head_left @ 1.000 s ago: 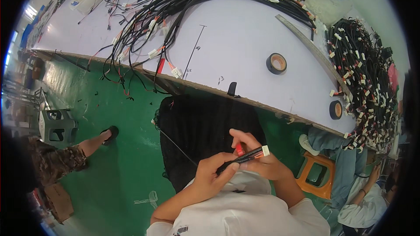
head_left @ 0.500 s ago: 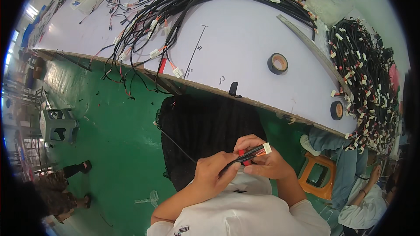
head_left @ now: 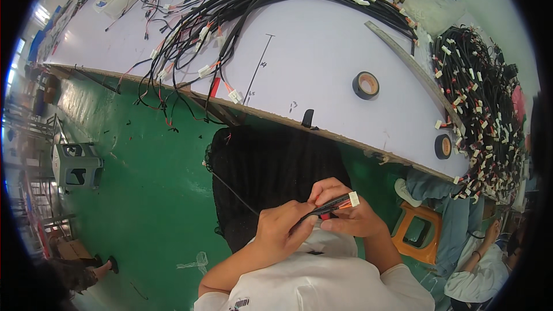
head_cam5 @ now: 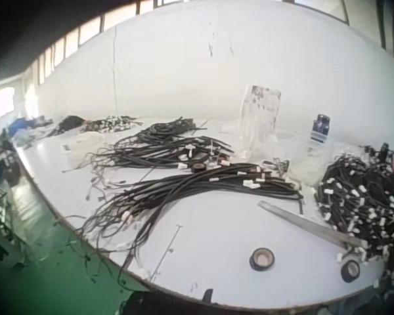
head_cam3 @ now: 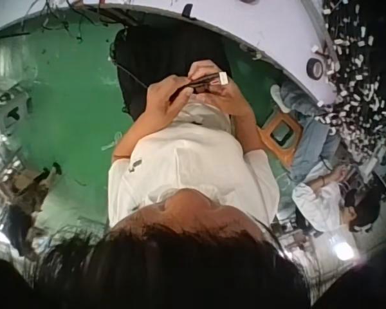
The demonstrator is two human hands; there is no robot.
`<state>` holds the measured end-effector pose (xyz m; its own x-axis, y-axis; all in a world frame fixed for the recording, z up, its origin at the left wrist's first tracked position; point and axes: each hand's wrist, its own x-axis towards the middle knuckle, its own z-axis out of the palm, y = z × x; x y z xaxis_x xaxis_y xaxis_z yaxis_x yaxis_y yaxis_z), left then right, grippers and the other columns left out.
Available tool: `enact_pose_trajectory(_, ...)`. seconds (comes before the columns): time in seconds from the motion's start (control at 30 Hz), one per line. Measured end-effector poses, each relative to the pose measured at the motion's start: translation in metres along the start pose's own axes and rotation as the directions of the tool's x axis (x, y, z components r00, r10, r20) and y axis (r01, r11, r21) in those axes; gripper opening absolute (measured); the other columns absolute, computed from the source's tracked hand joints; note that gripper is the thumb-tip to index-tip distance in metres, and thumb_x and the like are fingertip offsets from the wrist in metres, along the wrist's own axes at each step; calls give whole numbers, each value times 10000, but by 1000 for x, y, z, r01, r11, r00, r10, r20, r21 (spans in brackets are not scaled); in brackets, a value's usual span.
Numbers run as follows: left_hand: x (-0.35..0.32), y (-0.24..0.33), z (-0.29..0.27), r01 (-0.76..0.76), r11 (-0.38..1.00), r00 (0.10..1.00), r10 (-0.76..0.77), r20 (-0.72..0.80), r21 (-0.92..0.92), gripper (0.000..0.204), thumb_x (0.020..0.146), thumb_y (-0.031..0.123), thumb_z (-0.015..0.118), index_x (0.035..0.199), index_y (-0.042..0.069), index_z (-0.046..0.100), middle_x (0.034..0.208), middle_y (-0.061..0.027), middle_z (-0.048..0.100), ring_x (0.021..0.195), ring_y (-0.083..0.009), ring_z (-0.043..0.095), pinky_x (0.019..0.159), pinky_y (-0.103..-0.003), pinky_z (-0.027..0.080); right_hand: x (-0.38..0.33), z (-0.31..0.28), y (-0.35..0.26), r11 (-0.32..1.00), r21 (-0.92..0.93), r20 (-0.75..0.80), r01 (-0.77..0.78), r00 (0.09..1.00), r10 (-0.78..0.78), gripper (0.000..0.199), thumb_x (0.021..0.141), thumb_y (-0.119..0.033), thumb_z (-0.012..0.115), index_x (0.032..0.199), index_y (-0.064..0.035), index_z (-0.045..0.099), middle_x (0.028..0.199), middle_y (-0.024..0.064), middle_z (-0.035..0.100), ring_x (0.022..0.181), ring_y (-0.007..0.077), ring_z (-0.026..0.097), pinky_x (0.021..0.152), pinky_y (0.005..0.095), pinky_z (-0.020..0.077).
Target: The person assembles a cable harness by hand, taping individual wires into a bundle with electrical tape.
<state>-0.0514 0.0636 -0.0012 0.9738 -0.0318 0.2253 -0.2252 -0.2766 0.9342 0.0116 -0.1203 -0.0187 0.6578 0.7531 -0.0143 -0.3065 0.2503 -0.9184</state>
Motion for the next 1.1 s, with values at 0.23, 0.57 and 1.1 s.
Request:
enact_pose_trajectory(0.23, 5, -7, 0, -185, 943, 971, 218, -94, 277, 235, 692, 8, 685, 913, -24, 613, 685, -72, 586, 471, -171, 531, 411, -270, 409, -5, 14, -5, 999, -30, -81, -20, 997, 18, 571, 760, -5, 715, 1272, -17, 463, 1167, 95, 489, 965, 154, 521, 898, 325, 434)
enact_pose_trajectory(0.57, 4, -5, -7, -297, 770, 930, 368, -13, 565, 344, 616, -8, 710, 944, -33, 608, 675, -61, 566, 489, -159, 533, 398, -254, 397, -7, 41, -30, 992, 122, -367, 16, 930, 31, 1027, 703, -3, 771, 1443, -20, 58, 1045, 183, 607, 972, 219, 595, 901, 355, 458)
enact_pose_trajectory(1.1, 6, -1, -16, -285, 792, 943, 333, 9, 540, 241, 678, 51, 673, 910, 13, 619, 661, -14, 490, 481, -114, 505, 404, -232, 376, 23, 23, -38, 24, -953, 229, 301, 772, -593, 263, 603, -138, 736, 832, -70, 625, 883, 36, 605, 807, 221, 552, 715, 374, 340)
